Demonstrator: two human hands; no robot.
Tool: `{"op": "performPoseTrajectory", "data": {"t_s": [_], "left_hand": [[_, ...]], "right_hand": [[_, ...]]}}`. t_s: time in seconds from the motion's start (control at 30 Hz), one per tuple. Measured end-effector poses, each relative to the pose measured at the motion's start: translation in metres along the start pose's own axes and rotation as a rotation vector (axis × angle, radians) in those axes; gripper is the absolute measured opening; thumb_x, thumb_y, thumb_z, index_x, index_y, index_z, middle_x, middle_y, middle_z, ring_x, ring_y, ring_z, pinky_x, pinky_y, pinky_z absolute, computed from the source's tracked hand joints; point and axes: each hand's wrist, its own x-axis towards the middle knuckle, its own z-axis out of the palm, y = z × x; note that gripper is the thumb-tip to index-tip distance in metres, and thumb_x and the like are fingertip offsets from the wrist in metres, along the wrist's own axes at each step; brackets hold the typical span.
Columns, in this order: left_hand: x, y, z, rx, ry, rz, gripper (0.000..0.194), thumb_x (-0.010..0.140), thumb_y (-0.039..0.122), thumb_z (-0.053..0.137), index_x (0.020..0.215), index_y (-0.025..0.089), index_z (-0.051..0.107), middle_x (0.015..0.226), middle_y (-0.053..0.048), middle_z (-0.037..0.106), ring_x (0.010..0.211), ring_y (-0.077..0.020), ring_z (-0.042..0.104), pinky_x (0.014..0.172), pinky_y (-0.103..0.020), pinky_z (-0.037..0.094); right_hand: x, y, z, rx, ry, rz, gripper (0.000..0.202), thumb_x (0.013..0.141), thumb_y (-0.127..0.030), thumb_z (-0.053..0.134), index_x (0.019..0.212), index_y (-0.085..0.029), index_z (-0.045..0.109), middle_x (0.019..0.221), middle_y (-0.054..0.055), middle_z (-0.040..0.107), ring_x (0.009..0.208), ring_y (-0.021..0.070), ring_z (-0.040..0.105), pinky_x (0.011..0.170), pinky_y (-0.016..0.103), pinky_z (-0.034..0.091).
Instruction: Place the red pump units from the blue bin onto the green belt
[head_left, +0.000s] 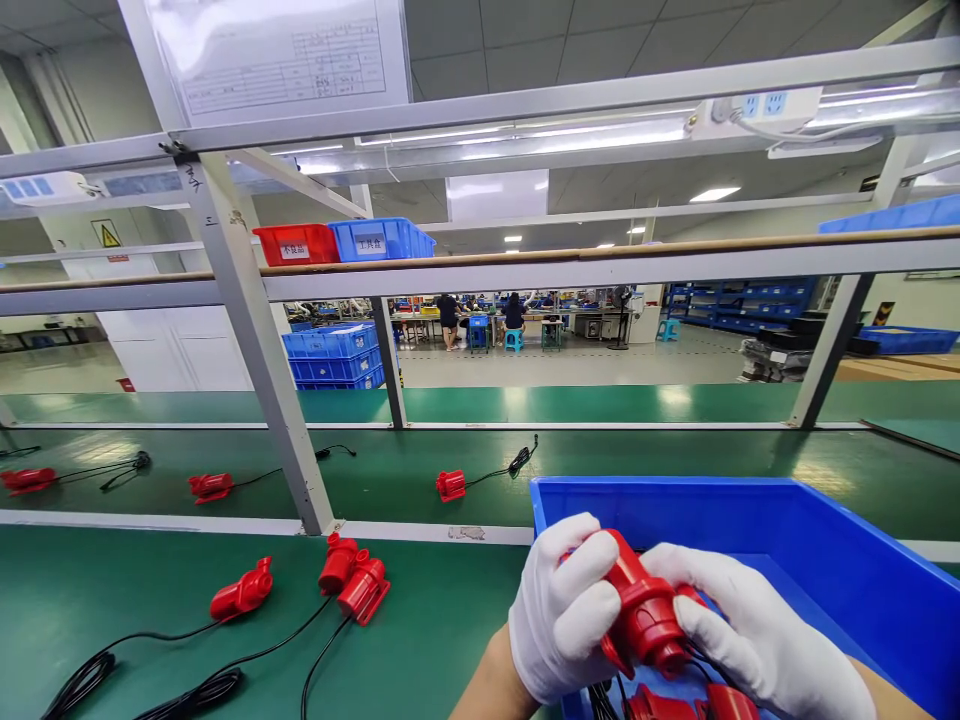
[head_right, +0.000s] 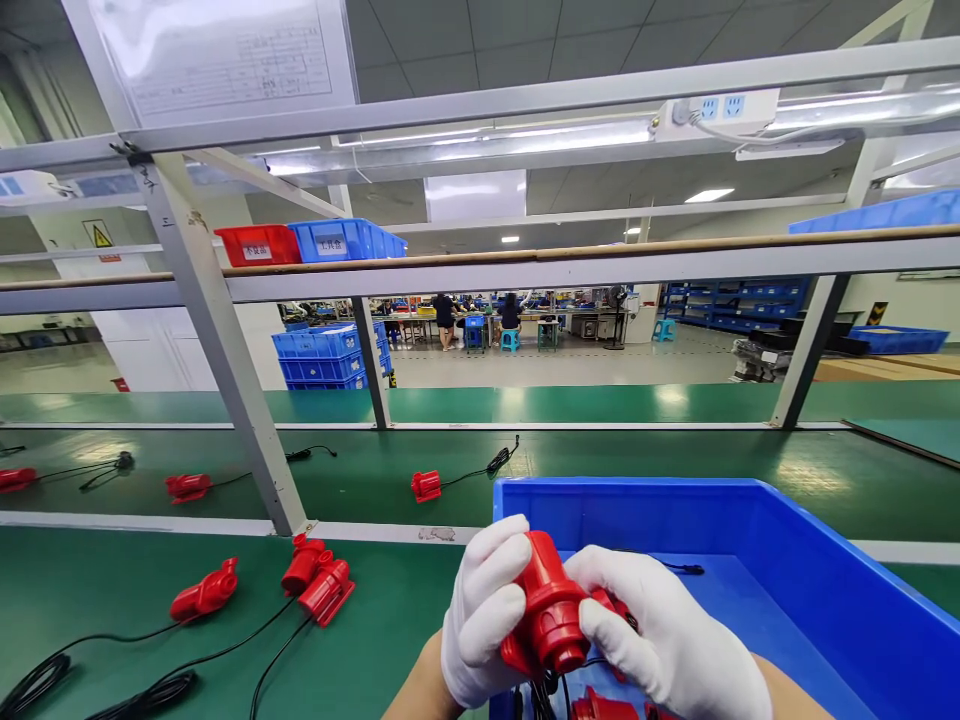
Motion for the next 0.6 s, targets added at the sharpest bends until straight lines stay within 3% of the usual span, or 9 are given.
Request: {"op": "performPoseTrajectory", "data": {"t_s": [0.17,0.23,0.3,0.4,0.47,0.53,0.6], "left_hand": [[-0.015,-0.007,0.003,0.041,-0.022,-0.116,0.091,0.074,0.052,0.075,0.141,0.018,0.023,0.127,-0.021,0.056,0.115,-0.0301,0.059,0.091,-0.047,0.054],[-0.024,-0.01,0.007,0.059,-0.045,-0.249,0.092,0.076,0.056,0.072,0.144,0.018,0.023,0.134,-0.022,0.051,0.119,-0.03,0.057,0.094,-0.047,0.052],[-0.031,-0.013,0.012,0.069,-0.073,-0.453,0.079,0.084,0.052,0.065,0.144,0.018,0.026,0.133,-0.02,0.052,0.116,-0.0279,0.057,0.096,-0.047,0.051],[-0.035,-0.016,0.022,0.011,-0.215,-0.759,0.044,0.092,0.036,0.054,0.132,0.02,0.044,0.118,-0.012,0.061,0.104,-0.0232,0.062,0.093,-0.045,0.052],[-0.035,-0.018,0.027,-0.064,-0.356,-0.878,0.023,0.093,0.031,0.051,0.113,0.022,0.057,0.105,-0.007,0.067,0.097,-0.0218,0.064,0.09,-0.042,0.052],[-0.033,-0.019,0.03,-0.121,-0.43,-0.936,0.015,0.093,0.029,0.051,0.1,0.023,0.062,0.099,-0.004,0.069,0.095,-0.0212,0.064,0.088,-0.04,0.052],[-0.032,-0.021,0.031,-0.142,-0.438,-0.96,0.015,0.093,0.029,0.05,0.097,0.024,0.064,0.099,-0.002,0.07,0.095,-0.0208,0.064,0.089,-0.039,0.051]], "right_hand": [[0.001,0.006,0.009,0.153,0.189,0.176,0.046,0.096,-0.059,0.036,0.077,-0.021,0.054,0.075,0.001,0.06,0.068,0.0159,0.055,0.066,0.024,0.048],[0.005,0.004,0.001,0.229,0.254,0.215,0.047,0.097,-0.058,0.036,0.072,-0.021,0.051,0.069,0.001,0.058,0.064,0.0158,0.054,0.065,0.025,0.048],[0.013,0.002,-0.02,0.316,0.32,0.267,0.05,0.097,-0.059,0.034,0.071,-0.02,0.052,0.064,0.001,0.057,0.06,0.0151,0.053,0.062,0.025,0.048],[0.032,0.005,-0.079,0.436,0.502,0.356,0.048,0.094,-0.062,0.039,0.084,-0.019,0.059,0.06,0.001,0.058,0.051,0.013,0.051,0.048,0.022,0.044],[0.046,0.012,-0.13,0.342,0.633,0.377,0.045,0.095,-0.056,0.04,0.106,-0.018,0.061,0.067,0.003,0.063,0.048,0.0109,0.051,0.043,0.02,0.04],[0.059,0.021,-0.182,-0.028,0.73,0.405,0.049,0.099,-0.049,0.029,0.12,-0.015,0.057,0.079,0.008,0.069,0.052,0.0094,0.057,0.049,0.019,0.043],[0.07,0.03,-0.224,-0.43,0.793,0.457,0.064,0.099,-0.053,0.017,0.118,-0.007,0.057,0.09,0.016,0.07,0.069,0.012,0.066,0.062,0.021,0.045]]}}
